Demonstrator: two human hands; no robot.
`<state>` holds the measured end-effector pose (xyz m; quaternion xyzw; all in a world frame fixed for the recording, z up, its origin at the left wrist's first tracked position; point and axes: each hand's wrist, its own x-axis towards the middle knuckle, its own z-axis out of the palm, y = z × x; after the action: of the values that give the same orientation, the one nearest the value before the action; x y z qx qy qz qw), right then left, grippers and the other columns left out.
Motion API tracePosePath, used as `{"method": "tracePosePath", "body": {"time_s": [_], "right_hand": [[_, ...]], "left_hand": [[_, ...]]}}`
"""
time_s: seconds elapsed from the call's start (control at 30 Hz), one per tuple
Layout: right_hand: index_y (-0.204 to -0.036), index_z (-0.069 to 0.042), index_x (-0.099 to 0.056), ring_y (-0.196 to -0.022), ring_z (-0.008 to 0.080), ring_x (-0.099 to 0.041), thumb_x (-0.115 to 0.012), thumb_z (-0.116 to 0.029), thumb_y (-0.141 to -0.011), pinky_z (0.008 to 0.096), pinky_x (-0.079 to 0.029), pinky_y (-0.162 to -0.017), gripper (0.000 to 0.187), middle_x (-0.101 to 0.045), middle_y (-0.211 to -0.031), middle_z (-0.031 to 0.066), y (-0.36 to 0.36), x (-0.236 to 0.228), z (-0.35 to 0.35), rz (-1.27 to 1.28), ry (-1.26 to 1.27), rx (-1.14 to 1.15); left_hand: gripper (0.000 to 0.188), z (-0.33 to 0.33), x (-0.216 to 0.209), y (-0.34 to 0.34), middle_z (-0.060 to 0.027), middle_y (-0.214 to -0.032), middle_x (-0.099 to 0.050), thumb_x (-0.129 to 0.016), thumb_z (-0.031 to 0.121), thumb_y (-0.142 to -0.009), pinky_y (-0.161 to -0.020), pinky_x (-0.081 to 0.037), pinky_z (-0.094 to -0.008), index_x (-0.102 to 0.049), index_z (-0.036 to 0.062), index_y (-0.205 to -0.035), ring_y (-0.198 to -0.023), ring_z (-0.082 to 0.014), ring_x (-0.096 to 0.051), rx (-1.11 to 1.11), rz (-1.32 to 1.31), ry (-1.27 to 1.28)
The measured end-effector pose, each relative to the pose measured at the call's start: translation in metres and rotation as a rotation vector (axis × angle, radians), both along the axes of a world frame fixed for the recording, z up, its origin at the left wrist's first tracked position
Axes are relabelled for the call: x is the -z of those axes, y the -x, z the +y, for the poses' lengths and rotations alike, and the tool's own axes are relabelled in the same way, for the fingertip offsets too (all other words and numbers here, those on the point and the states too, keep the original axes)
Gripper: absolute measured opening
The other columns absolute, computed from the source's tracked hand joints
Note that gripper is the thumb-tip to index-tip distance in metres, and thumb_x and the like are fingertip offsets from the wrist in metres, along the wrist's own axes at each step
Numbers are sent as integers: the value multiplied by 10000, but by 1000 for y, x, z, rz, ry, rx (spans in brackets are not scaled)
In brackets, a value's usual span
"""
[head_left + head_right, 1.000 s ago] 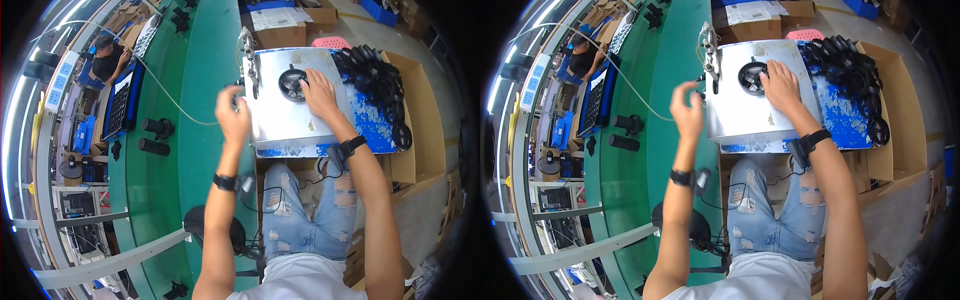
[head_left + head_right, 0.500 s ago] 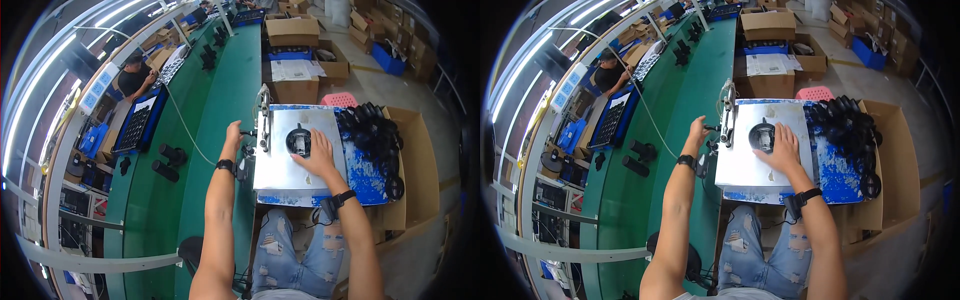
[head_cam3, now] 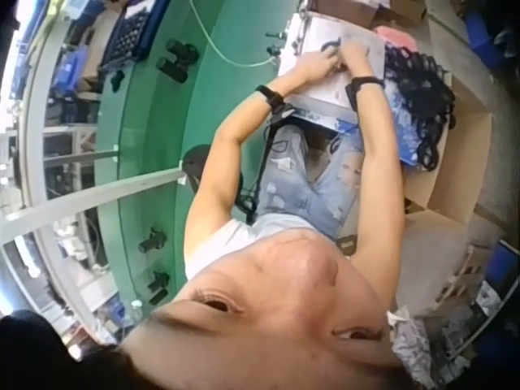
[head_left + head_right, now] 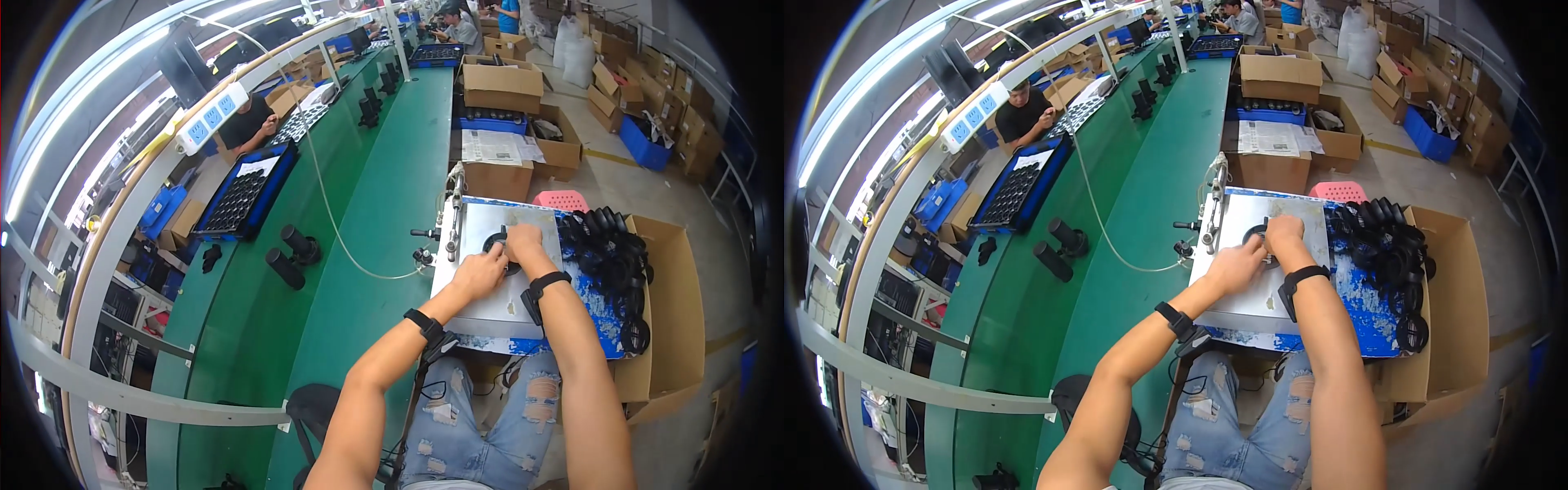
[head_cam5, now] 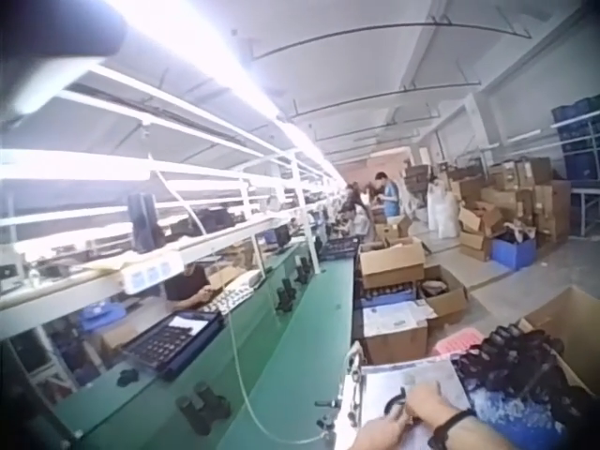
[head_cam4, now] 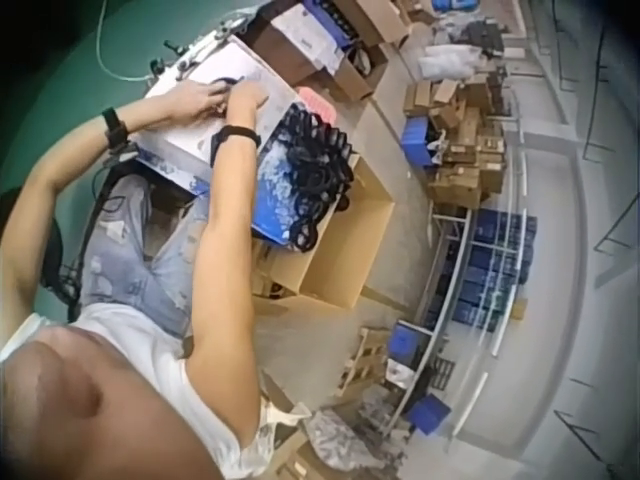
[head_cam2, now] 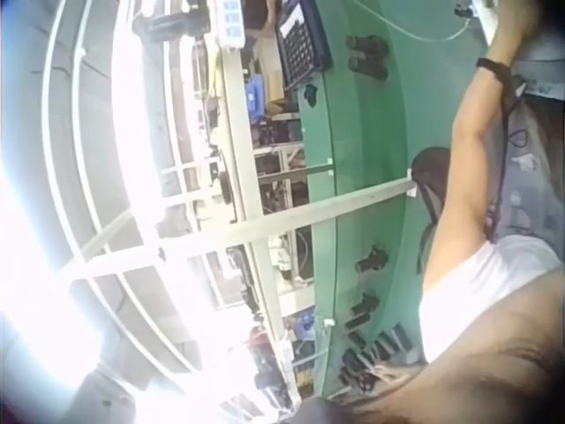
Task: Assembling optical components using a manual press tool on an assembly line.
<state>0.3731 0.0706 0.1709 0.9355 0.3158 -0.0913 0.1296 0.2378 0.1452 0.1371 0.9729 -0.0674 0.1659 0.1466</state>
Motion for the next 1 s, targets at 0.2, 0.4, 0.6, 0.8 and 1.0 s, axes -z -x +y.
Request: {"method": "tracePosePath", "body": {"time_s": [0.2, 0.4, 0.6, 0.8, 1.0], "right_hand": [[-1027, -99, -723, -1035, 281, -657, -661, -217, -722, 386, -540, -845, 333, -688, -1094, 129, -4, -5, 4, 32, 14, -50], [-966, -90, -732, -991, 300, -666, -656, -187, -688, 395, -546, -819, 304, -696, -1029, 152, -5, -3, -7, -36, -71, -67], [-970, -48, -699, -957, 295, -674, -670, -244, -738, 394, -539, -798, 305, -693, -988, 180, -5, 25, -2, -95, -99, -223], [-839, -29, -616, -601, 47, -502, -591, -275, -955, 215, -386, -529, 273, -578, -665, -3, -17, 87, -106, 318, -1385, -29], [-860, -19, -603, -531, 30, -455, -543, -240, -978, 189, -327, -490, 258, -541, -611, -18, -10, 83, -88, 395, -1421, 35]], "left_hand": [[363, 9, 4, -7, -146, -945, -628, -595, 335, -852, -668, -539, -454, -579, 10, -1012, -781, -340, -668, -12, 139, -28], [365, 2, 12, -9, -113, -926, -657, -589, 421, -871, -644, -534, -436, -669, 64, -879, -727, -311, -674, -8, 107, -70], [343, 20, 32, 8, -88, -884, -628, -595, 419, -870, -581, -525, -428, -622, 89, -955, -685, -316, -655, -84, -20, 7], [291, 18, -10, 101, -116, -984, -642, -654, 143, -812, -627, -545, -360, -590, 58, -1083, -759, -286, -670, -46, -427, 437], [371, 278, -44, 213, -183, -1187, -535, -625, 212, -847, -788, -502, -445, -542, 51, -1171, -983, -362, -587, -1012, -645, -74]]}}
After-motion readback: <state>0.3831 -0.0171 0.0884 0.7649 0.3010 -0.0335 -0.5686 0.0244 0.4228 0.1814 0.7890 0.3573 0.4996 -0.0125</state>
